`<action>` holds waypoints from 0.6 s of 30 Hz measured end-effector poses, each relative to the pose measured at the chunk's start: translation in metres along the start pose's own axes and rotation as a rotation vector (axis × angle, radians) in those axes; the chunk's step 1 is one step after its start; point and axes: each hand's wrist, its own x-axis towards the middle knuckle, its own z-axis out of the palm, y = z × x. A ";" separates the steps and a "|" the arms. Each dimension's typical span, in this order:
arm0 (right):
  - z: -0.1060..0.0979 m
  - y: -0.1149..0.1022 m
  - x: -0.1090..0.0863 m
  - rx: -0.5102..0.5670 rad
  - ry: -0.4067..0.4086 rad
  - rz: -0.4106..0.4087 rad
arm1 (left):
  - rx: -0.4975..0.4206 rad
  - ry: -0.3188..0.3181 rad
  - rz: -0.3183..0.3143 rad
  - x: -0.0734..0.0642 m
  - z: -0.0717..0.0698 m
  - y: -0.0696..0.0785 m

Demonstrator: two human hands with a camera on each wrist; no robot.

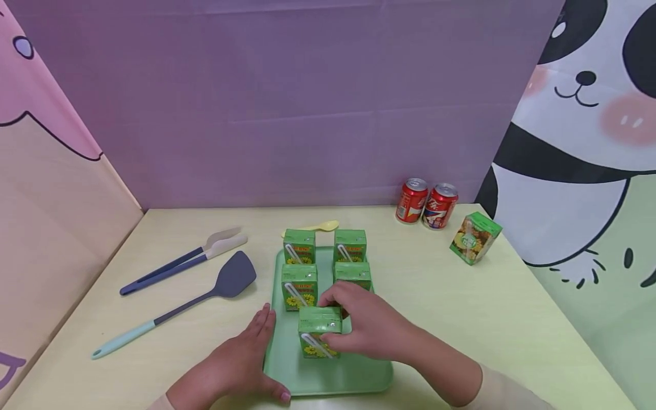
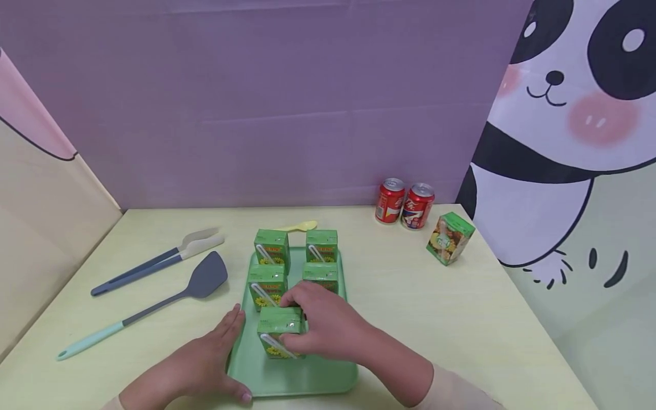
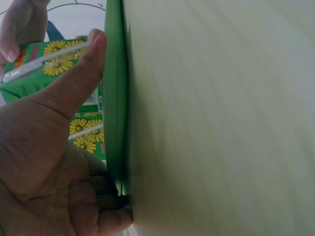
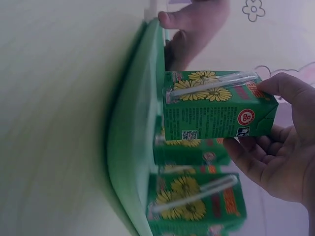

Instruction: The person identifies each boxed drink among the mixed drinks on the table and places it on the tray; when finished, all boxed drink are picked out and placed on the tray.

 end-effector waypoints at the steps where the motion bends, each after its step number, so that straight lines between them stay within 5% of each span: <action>1: 0.003 -0.001 0.002 -0.010 -0.006 -0.001 | 0.000 0.001 0.003 0.000 0.000 0.000; 11: 0.023 -0.007 0.017 -0.045 -0.058 0.044 | 0.025 0.003 0.022 0.000 0.000 -0.001; 18: 0.019 -0.007 0.017 -0.034 -0.119 0.075 | 0.027 -0.005 0.009 0.001 -0.001 -0.002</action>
